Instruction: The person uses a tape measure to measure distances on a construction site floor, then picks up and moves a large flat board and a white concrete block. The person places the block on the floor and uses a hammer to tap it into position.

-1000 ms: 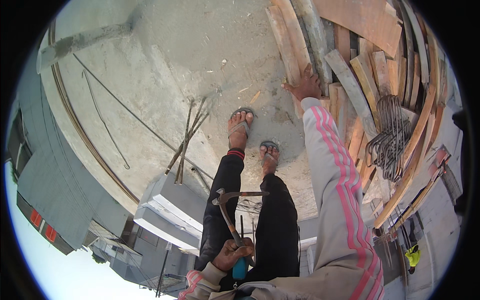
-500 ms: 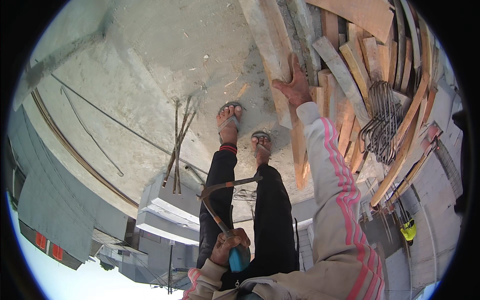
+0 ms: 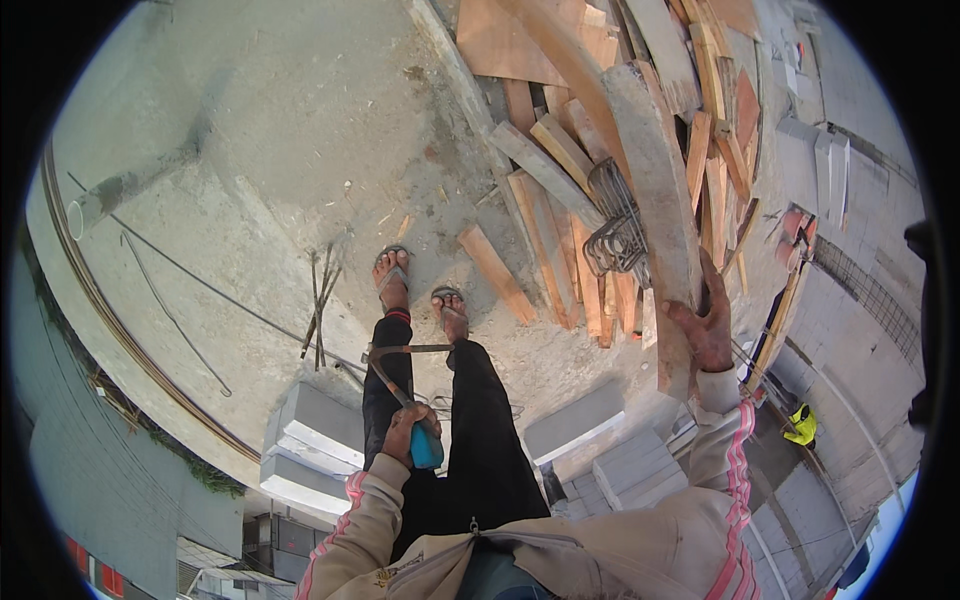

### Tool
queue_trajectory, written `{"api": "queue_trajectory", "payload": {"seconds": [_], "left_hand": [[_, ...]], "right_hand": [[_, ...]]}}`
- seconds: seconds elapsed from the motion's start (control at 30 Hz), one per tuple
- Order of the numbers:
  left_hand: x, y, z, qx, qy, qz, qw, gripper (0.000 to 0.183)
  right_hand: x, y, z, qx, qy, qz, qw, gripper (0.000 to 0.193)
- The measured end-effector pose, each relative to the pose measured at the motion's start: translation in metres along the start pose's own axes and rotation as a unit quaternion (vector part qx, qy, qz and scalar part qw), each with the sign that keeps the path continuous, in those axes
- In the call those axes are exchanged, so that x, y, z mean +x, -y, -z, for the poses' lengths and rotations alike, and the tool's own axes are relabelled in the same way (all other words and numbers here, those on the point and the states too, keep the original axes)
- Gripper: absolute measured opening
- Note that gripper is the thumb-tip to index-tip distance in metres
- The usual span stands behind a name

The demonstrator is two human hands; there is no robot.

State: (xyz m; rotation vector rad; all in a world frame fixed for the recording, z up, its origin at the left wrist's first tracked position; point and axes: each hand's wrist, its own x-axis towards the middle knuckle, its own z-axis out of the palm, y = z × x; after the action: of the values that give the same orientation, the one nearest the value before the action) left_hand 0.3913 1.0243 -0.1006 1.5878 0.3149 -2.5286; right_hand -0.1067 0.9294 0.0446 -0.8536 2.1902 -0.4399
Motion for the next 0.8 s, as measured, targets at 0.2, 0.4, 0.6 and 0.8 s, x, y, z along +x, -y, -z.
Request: {"api": "queue_trajectory", "payload": {"seconds": [0.2,0.4,0.6,0.8], "left_hand": [[0.003,0.009,-0.003,0.027,-0.030,0.007,0.999,0.019],[0.013,0.014,-0.010,0.016,-0.016,-0.002,1.000,0.023],[0.014,0.018,-0.013,0.050,-0.031,0.008,0.998,0.021],[0.012,0.015,-0.022,0.015,-0.024,-0.007,1.000,0.024]], "right_hand": [[-0.032,-0.025,0.142,-0.241,-0.095,0.080,0.963,0.088],[0.005,-0.112,0.223,-0.447,-0.239,0.077,0.859,0.083],[0.091,-0.208,0.200,-0.548,-0.191,-0.109,0.807,0.082],[0.044,-0.233,-0.059,-0.171,0.034,0.016,0.985,0.051]]}}
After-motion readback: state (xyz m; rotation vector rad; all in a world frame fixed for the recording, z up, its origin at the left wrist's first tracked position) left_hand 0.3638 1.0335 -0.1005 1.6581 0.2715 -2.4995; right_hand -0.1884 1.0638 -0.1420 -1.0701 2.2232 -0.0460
